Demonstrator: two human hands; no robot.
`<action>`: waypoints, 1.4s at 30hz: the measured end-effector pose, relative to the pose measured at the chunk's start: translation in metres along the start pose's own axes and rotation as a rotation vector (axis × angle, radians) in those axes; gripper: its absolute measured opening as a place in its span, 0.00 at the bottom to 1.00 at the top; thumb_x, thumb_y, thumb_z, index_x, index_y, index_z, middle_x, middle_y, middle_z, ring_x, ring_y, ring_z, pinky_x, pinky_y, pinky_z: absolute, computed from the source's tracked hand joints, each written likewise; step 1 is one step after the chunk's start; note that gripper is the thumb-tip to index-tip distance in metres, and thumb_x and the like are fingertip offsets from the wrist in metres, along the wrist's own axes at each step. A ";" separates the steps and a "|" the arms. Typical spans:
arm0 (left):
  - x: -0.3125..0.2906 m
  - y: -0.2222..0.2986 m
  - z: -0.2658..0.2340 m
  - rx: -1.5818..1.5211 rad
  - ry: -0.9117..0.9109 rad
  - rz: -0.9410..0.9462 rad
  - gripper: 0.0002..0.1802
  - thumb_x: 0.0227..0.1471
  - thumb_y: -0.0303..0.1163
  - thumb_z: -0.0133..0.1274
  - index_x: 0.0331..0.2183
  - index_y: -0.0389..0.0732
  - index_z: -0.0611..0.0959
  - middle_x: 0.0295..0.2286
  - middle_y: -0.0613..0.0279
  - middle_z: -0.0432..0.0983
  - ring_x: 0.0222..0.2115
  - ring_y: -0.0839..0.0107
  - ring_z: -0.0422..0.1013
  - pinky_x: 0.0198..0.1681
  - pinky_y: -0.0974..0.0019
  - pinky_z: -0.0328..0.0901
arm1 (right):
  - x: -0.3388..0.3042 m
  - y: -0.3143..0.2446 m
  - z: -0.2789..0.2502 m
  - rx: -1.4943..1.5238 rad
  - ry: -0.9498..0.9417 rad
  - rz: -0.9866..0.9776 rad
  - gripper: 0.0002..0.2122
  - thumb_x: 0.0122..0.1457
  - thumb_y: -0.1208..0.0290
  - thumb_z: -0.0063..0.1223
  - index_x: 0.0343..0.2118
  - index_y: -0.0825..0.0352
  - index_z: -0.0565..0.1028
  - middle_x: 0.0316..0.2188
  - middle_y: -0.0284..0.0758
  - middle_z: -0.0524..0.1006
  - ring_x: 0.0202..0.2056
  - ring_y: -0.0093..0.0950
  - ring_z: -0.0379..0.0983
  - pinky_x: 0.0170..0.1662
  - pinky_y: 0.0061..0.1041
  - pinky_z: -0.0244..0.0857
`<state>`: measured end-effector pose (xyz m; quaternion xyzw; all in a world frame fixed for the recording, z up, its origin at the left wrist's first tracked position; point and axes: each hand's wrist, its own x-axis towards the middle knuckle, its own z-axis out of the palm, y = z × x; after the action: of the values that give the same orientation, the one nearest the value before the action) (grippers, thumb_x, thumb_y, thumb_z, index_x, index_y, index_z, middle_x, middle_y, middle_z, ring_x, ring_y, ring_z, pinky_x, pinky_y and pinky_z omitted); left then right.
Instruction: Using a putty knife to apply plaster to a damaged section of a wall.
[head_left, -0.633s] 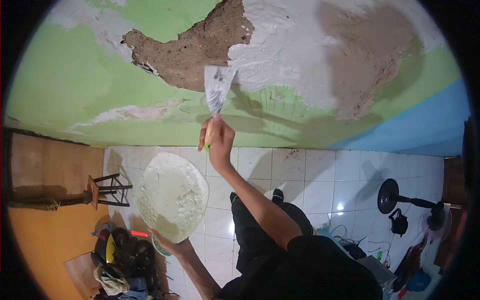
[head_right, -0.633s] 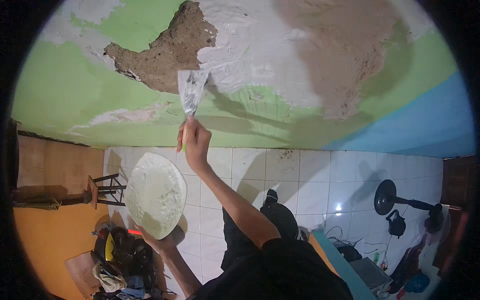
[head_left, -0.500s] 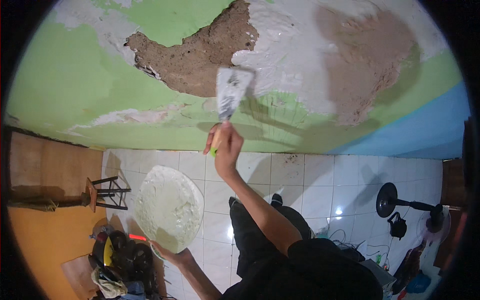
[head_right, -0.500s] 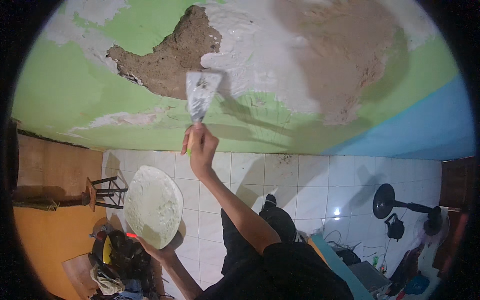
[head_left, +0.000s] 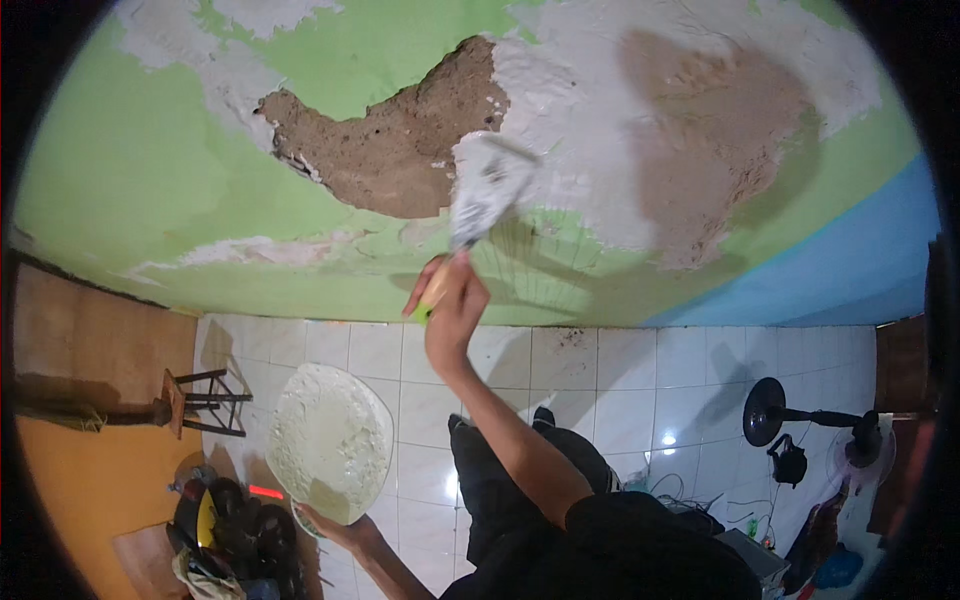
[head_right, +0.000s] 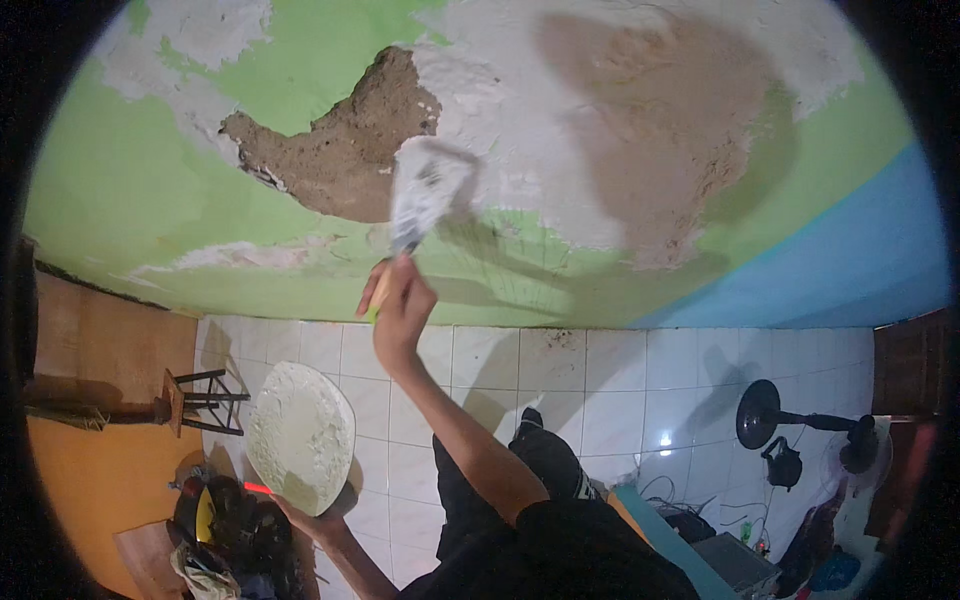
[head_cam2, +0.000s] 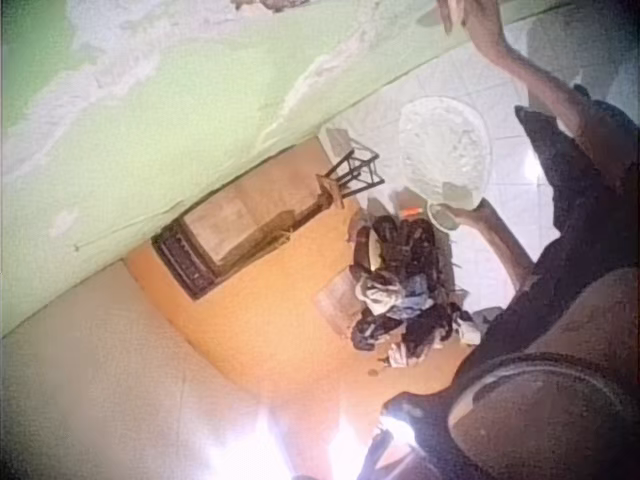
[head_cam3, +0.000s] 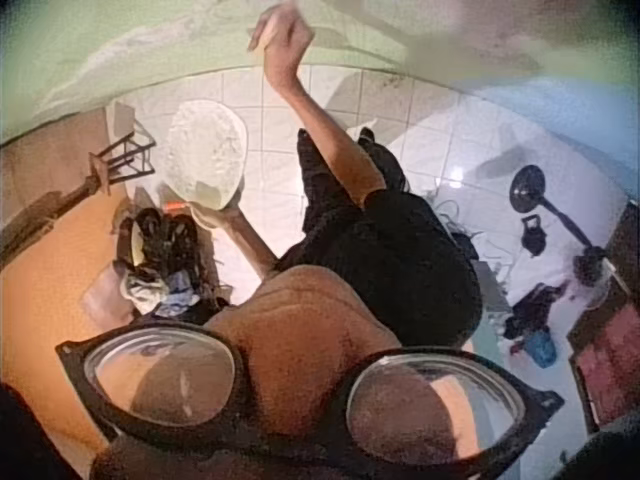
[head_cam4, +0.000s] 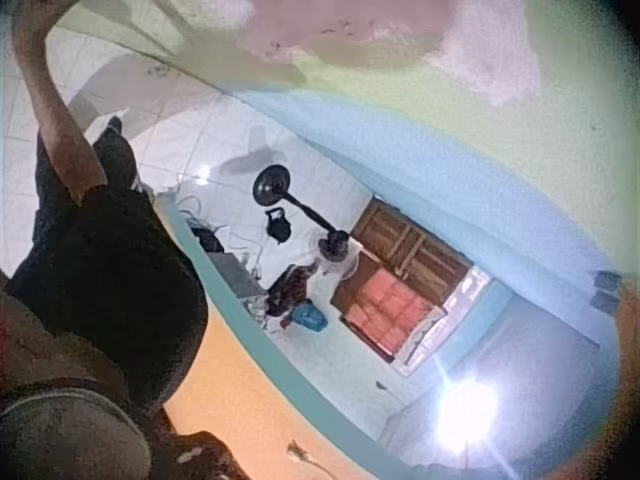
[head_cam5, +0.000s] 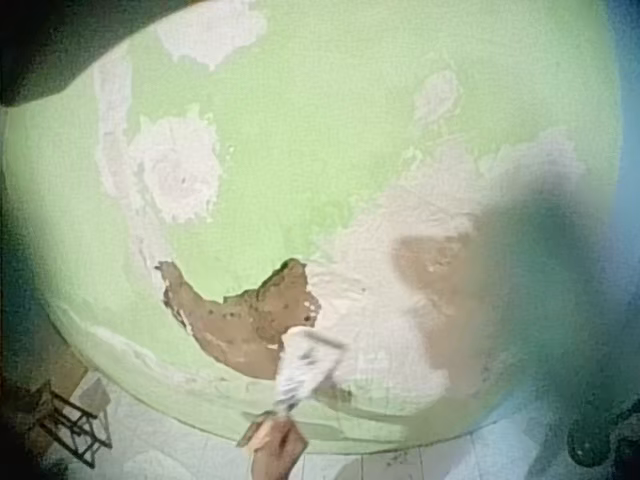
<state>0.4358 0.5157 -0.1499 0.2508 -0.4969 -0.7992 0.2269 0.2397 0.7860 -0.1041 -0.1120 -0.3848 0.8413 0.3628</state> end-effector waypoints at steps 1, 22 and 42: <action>0.007 -0.003 -0.006 -0.006 0.006 -0.002 0.37 0.62 0.58 0.38 0.61 0.41 0.61 0.60 0.56 0.57 0.60 0.58 0.55 0.64 0.50 0.51 | 0.009 -0.008 0.000 0.002 0.024 0.001 0.25 0.70 0.50 0.29 0.26 0.69 0.67 0.16 0.35 0.68 0.15 0.24 0.67 0.18 0.25 0.65; -0.031 -0.008 -0.027 0.101 0.026 0.092 0.39 0.62 0.57 0.37 0.62 0.39 0.59 0.60 0.51 0.56 0.61 0.57 0.55 0.63 0.48 0.53 | -0.027 0.025 0.019 0.220 0.045 0.424 0.27 0.69 0.46 0.26 0.24 0.66 0.64 0.13 0.33 0.66 0.09 0.26 0.65 0.12 0.24 0.63; -0.038 0.002 -0.077 0.042 0.159 0.091 0.41 0.60 0.59 0.40 0.62 0.40 0.59 0.61 0.53 0.56 0.61 0.57 0.54 0.64 0.47 0.50 | -0.028 0.022 0.016 0.266 0.229 0.205 0.27 0.68 0.45 0.28 0.26 0.67 0.65 0.13 0.35 0.66 0.10 0.28 0.64 0.14 0.27 0.63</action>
<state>0.5136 0.4862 -0.1705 0.2954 -0.5048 -0.7549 0.2966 0.2408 0.7473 -0.1123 -0.1965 -0.2133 0.8990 0.3283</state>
